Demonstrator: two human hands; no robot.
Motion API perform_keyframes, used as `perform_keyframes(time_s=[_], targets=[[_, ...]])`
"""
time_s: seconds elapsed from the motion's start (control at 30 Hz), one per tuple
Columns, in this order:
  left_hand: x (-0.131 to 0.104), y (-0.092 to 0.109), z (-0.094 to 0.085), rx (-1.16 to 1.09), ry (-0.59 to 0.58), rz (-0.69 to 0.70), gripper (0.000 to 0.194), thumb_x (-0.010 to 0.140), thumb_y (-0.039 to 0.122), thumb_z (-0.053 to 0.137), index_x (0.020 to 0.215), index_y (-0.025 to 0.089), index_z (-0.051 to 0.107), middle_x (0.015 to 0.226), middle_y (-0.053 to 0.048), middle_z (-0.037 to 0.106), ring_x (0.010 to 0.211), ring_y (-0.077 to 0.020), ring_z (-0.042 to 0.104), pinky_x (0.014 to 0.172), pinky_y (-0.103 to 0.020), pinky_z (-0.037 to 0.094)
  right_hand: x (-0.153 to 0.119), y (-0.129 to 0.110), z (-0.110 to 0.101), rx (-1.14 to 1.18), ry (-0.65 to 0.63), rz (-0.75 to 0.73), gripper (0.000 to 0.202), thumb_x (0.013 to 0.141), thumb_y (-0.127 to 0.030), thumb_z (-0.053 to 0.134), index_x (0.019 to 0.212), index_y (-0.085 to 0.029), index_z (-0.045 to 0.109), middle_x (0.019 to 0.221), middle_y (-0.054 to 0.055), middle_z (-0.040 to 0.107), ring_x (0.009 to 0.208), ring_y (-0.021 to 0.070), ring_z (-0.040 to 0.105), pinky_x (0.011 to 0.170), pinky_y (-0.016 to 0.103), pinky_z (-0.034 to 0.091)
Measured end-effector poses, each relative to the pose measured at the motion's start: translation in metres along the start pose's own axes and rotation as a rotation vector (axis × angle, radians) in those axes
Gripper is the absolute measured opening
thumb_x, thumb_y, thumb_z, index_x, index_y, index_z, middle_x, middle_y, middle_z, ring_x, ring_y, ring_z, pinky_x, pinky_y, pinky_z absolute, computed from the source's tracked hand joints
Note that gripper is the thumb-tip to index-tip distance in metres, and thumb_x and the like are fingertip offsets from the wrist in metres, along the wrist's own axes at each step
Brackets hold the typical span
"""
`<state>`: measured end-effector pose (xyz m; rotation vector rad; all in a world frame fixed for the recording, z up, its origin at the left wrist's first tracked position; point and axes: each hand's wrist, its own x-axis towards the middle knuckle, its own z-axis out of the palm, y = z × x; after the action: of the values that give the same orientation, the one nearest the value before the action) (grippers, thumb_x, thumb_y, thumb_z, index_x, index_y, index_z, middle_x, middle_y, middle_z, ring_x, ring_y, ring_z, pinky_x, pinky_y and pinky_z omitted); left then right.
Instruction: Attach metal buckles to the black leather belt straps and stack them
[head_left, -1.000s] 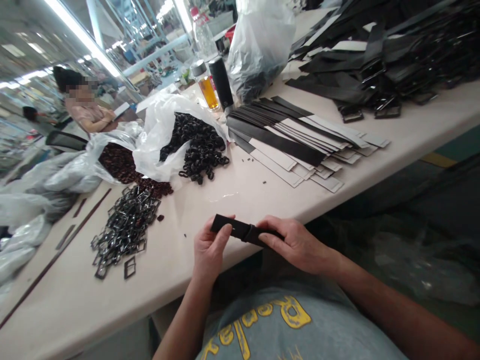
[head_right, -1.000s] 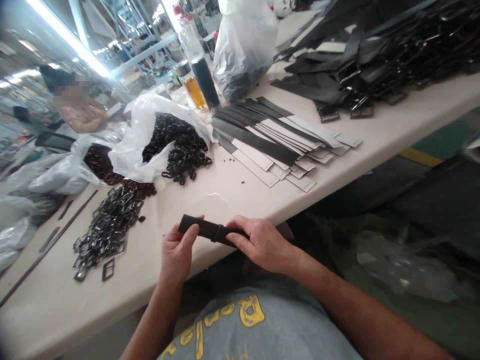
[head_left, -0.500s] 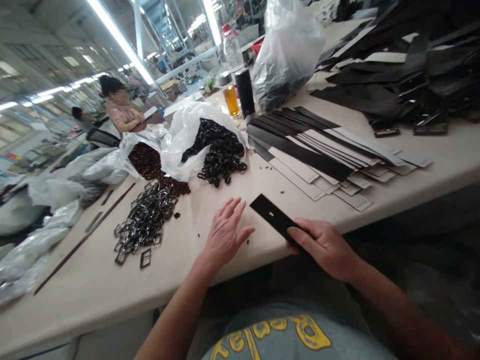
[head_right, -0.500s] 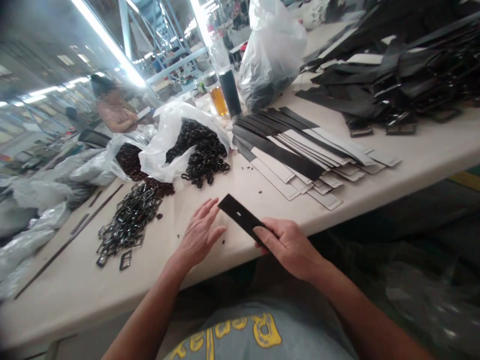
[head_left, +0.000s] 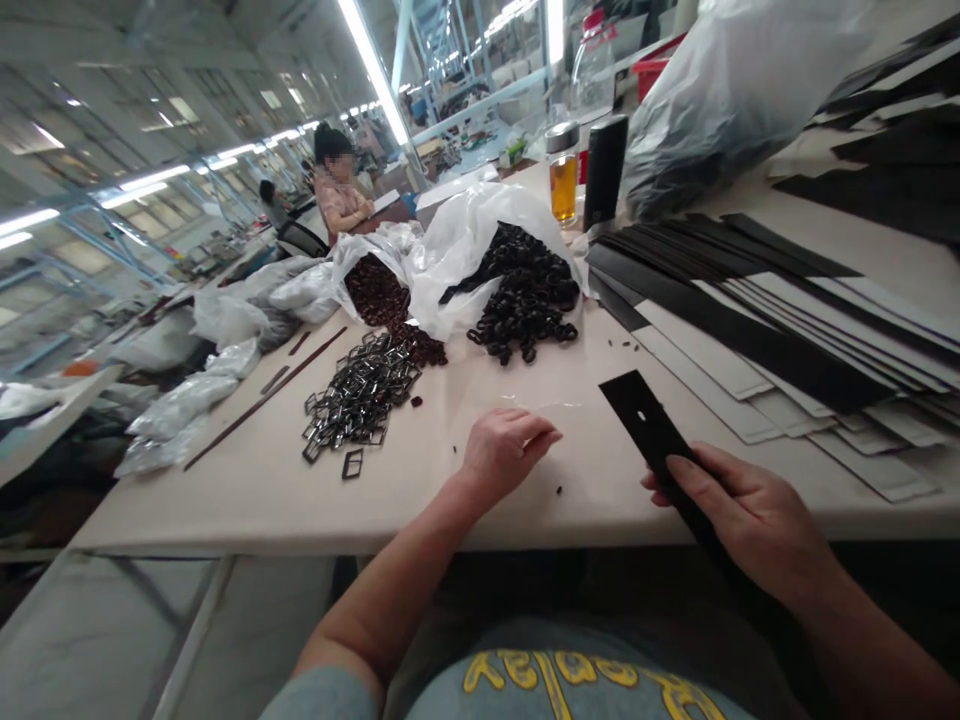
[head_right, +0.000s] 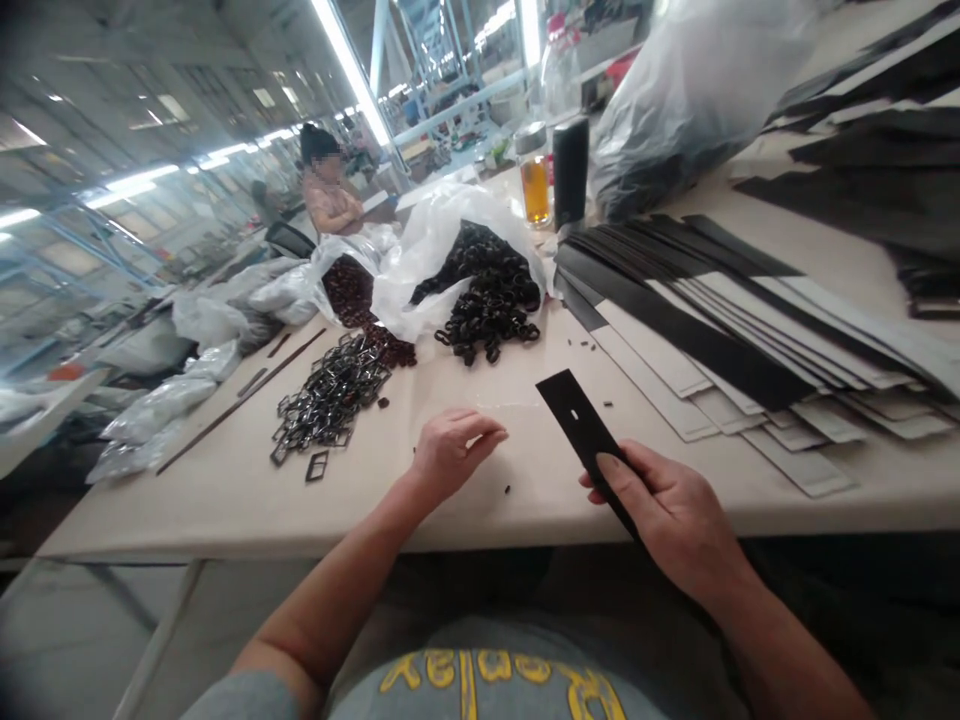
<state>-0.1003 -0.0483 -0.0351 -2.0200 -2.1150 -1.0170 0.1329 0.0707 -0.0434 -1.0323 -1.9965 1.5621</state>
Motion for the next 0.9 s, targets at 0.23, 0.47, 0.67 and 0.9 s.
perform_keyframes(time_s=[0.23, 0.47, 0.67, 0.9], targets=[[-0.008, -0.049, -0.061, 0.104, 0.181, -0.212, 0.016, 0.090, 0.028, 0.064, 0.083, 0.021, 0.076, 0.075, -0.003, 0.073, 0.067, -0.0169, 0.068, 0.068, -0.028, 0.053, 0.001, 0.000, 0.002, -0.016, 0.038, 0.059, 0.069, 0.069, -0.086, 0.057, 0.079, -0.020, 0.075, 0.072, 0.010, 0.076, 0.066, 0.0258, 0.071, 0.062, 0.031, 0.056], [-0.003, -0.149, -0.137, 0.613, 0.108, -0.594, 0.027, 0.085, 0.016, 0.054, 0.099, 0.018, 0.077, 0.109, -0.010, 0.074, 0.104, -0.0255, 0.065, 0.099, -0.037, 0.047, 0.001, -0.004, 0.005, -0.051, 0.060, 0.057, 0.073, 0.065, -0.091, 0.054, 0.076, -0.022, 0.075, 0.069, 0.011, 0.075, 0.064, 0.0268, 0.071, 0.061, 0.033, 0.057], [0.006, -0.195, -0.140, 0.631, -0.022, -0.673, 0.016, 0.072, 0.021, 0.068, 0.083, 0.023, 0.080, 0.104, -0.009, 0.075, 0.110, -0.0313, 0.061, 0.101, -0.043, 0.043, 0.000, -0.001, 0.005, -0.068, 0.058, 0.029, 0.071, 0.069, -0.089, 0.053, 0.078, -0.022, 0.074, 0.069, 0.010, 0.076, 0.063, 0.0266, 0.071, 0.062, 0.034, 0.057], [0.015, -0.202, -0.134, 0.488, 0.070, -0.715, 0.008, 0.069, 0.023, 0.068, 0.068, 0.021, 0.075, 0.100, -0.011, 0.074, 0.112, -0.0331, 0.059, 0.104, -0.042, 0.040, -0.001, 0.009, 0.004, -0.100, 0.018, 0.007, 0.063, 0.082, -0.079, 0.052, 0.087, -0.020, 0.074, 0.079, 0.010, 0.078, 0.070, 0.0255, 0.074, 0.065, 0.031, 0.057]])
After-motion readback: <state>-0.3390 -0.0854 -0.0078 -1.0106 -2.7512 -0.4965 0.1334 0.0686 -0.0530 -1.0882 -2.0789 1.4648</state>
